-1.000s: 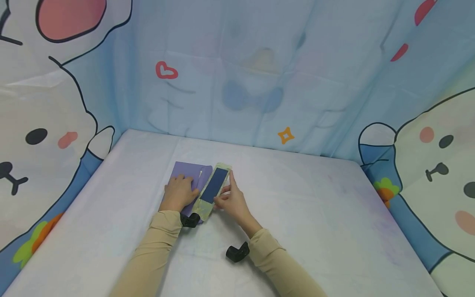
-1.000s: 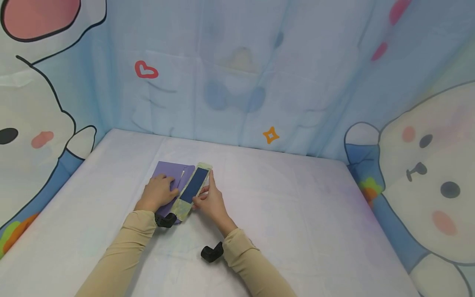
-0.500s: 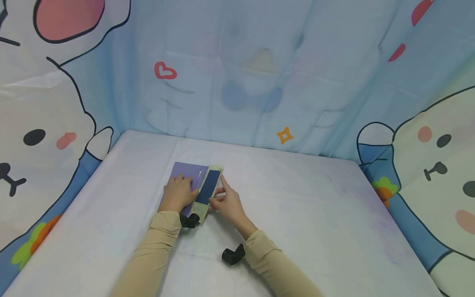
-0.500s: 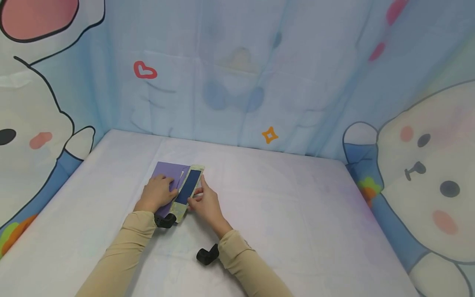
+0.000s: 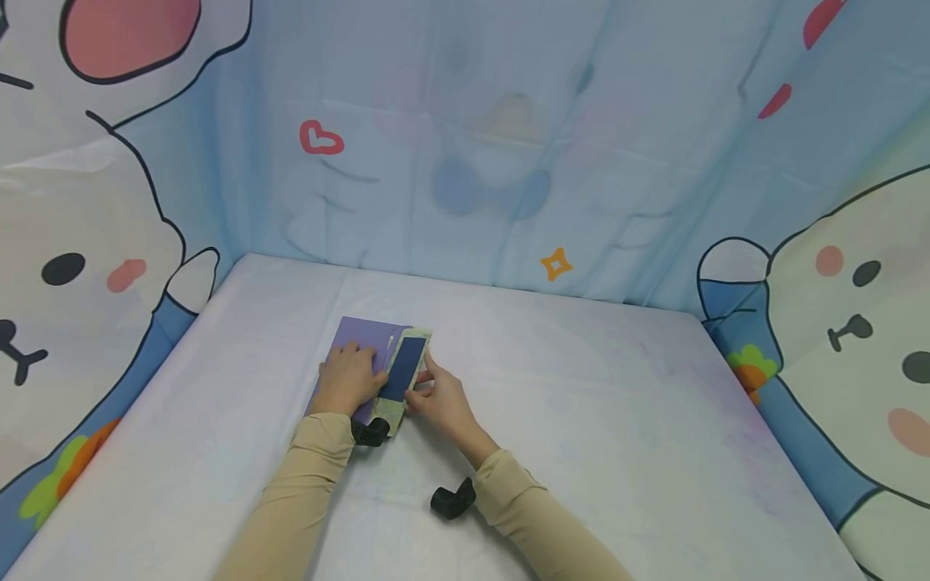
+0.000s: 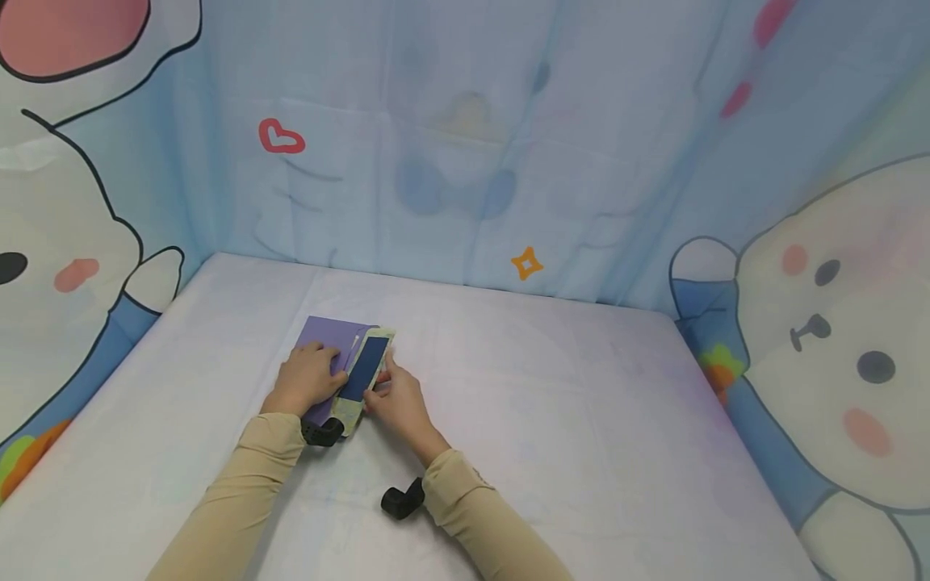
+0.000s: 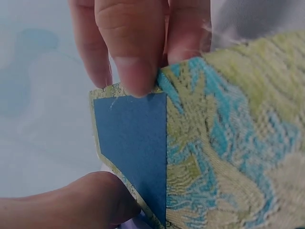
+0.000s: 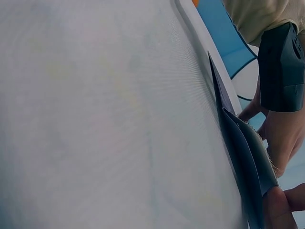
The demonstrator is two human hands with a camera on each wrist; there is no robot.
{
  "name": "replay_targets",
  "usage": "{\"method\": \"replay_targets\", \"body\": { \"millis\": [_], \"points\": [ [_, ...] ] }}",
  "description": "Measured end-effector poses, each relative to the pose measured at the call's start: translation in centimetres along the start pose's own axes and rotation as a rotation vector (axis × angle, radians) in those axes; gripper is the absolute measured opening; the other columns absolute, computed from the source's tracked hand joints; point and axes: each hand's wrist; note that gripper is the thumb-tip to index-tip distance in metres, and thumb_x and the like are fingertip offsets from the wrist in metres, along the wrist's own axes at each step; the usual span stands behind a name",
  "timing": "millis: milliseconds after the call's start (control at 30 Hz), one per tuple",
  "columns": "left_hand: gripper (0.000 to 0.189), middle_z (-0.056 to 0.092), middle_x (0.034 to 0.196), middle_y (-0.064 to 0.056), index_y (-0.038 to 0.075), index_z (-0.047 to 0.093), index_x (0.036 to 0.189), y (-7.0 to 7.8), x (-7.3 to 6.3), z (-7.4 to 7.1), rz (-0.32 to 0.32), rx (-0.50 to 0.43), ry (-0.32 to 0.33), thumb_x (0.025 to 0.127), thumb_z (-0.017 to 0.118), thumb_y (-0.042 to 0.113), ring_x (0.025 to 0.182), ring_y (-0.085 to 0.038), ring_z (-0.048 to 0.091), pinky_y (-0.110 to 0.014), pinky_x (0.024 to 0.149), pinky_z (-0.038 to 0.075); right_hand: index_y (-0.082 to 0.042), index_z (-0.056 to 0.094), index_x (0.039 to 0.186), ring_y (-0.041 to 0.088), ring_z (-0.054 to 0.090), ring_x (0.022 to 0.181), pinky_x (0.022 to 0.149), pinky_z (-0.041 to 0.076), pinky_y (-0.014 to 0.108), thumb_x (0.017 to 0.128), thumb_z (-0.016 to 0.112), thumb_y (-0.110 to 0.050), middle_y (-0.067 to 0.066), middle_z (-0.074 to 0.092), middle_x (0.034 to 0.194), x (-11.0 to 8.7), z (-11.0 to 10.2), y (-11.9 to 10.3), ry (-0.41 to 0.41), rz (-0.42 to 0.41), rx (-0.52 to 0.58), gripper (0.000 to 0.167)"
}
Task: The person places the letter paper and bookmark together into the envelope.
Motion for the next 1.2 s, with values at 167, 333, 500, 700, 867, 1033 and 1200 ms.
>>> {"method": "replay_targets", "body": {
  "millis": [167, 333, 500, 700, 867, 1033, 1200],
  "points": [
    [0.050, 0.052, 0.131, -0.021, 0.008, 0.057, 0.129, 0.0, 0.0, 0.0, 0.001, -0.003, 0.001, 0.087, 0.060, 0.034, 0.125, -0.044, 0.042, -0.068, 0.095, 0.036, 0.001, 0.025, 0.148, 0.018, 0.070, 0.076, 0.069, 0.055, 0.028, 0.084, 0.066, -0.005, 0.016, 0.059, 0.114, 0.1, 0.2, -0.1, -0.013, 0.003, -0.060, 0.076],
    [0.049, 0.052, 0.131, -0.022, 0.006, 0.058, 0.128, 0.0, 0.0, 0.0, 0.007, -0.015, -0.001, 0.086, 0.060, 0.032, 0.125, -0.044, 0.042, -0.069, 0.096, 0.036, 0.005, 0.037, 0.142, 0.015, 0.069, 0.075, 0.069, 0.053, 0.024, 0.081, 0.065, -0.004, 0.013, 0.064, 0.107, 0.0, 0.3, -0.1, -0.020, -0.020, -0.139, 0.067],
    [0.049, 0.051, 0.132, -0.021, 0.007, 0.058, 0.128, 0.0, 0.1, 0.1, 0.013, -0.016, -0.003, 0.086, 0.059, 0.032, 0.125, -0.044, 0.042, -0.069, 0.096, 0.035, 0.005, 0.049, 0.135, 0.005, 0.058, 0.063, 0.060, 0.045, 0.019, 0.077, 0.066, -0.008, 0.008, 0.066, 0.099, -0.3, 0.3, -0.2, -0.022, -0.015, -0.217, 0.062],
    [0.050, 0.052, 0.132, -0.021, 0.008, 0.057, 0.129, 0.0, 0.2, 0.2, 0.006, -0.006, 0.002, 0.086, 0.058, 0.032, 0.125, -0.045, 0.042, -0.068, 0.095, 0.036, 0.005, 0.052, 0.131, 0.005, 0.051, 0.060, 0.056, 0.041, 0.020, 0.081, 0.063, -0.017, 0.008, 0.067, 0.102, -1.9, 0.1, -0.8, -0.079, -0.009, -0.251, 0.055],
    [0.051, 0.050, 0.134, -0.021, 0.008, 0.056, 0.131, 0.0, 0.2, 0.1, 0.000, 0.001, -0.005, 0.086, 0.057, 0.032, 0.126, -0.046, 0.041, -0.068, 0.096, 0.035, 0.007, 0.048, 0.134, 0.009, 0.062, 0.074, 0.063, 0.047, 0.022, 0.086, 0.059, -0.020, 0.013, 0.066, 0.114, -3.7, 0.1, -0.9, -0.131, 0.003, -0.188, 0.057],
    [0.051, 0.050, 0.135, -0.021, 0.008, 0.056, 0.131, 0.0, 0.2, 0.1, -0.003, 0.000, 0.002, 0.086, 0.057, 0.032, 0.126, -0.045, 0.041, -0.068, 0.096, 0.036, 0.010, 0.041, 0.138, 0.025, 0.067, 0.102, 0.077, 0.054, 0.032, 0.090, 0.054, -0.019, 0.019, 0.060, 0.128, -4.7, 0.1, -1.4, -0.125, -0.009, -0.108, 0.058],
    [0.051, 0.050, 0.134, -0.021, 0.008, 0.056, 0.131, -0.1, 0.1, 0.2, -0.005, -0.003, 0.001, 0.086, 0.057, 0.032, 0.125, -0.045, 0.042, -0.068, 0.096, 0.036, 0.010, 0.037, 0.140, 0.034, 0.055, 0.122, 0.098, 0.047, 0.044, 0.095, 0.049, -0.020, 0.023, 0.050, 0.137, -4.8, 0.3, -1.6, -0.091, -0.022, -0.083, 0.056]
  ]
}}
Point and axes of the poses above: each hand's wrist, its own x-axis towards the middle knuckle, its own z-axis out of the palm, y = z × x
